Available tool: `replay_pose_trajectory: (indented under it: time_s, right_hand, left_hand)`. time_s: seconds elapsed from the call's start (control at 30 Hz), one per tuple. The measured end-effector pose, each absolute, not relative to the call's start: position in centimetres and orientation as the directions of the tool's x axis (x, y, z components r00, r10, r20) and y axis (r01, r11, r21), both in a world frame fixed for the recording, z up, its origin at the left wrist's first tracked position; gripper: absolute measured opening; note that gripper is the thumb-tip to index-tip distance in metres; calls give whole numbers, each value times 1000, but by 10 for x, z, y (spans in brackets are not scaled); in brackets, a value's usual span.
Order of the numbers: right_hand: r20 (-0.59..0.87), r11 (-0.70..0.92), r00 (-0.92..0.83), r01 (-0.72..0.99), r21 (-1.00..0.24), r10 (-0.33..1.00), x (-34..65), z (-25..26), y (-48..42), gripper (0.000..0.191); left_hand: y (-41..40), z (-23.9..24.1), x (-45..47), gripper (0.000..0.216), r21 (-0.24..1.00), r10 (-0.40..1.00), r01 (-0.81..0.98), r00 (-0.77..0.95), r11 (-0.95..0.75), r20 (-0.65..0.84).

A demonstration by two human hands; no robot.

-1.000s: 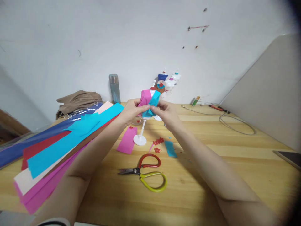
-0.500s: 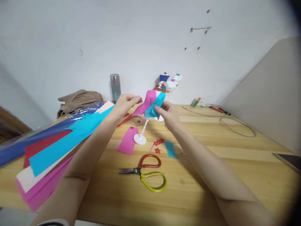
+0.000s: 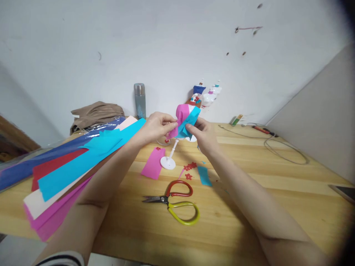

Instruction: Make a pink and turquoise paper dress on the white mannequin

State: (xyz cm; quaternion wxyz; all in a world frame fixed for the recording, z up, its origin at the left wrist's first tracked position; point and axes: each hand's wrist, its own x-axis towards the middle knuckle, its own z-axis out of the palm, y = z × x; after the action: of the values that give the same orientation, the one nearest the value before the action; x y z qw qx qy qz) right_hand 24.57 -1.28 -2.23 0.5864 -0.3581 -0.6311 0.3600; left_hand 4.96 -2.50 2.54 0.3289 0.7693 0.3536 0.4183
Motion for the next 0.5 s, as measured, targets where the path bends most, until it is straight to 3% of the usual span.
replay_pose_trajectory:
  time_s: [0.23,0.4,0.5]
  right_hand:
    - [487,490,-70,27,-871,871,243,-20,-17,25]
    - [498,501,-65,34,-865,865,241,-22,-18,28]
    - [514,518,-74,44,-854,855,239,-21,-19,32]
  left_hand:
    - [-30,30,50,18,770,839,336,267,-543,475]
    - [-29,23,60,15,628,734,404,200,-665,649]
    - [-30,22,61,13,570,694,426,237,-703,679]
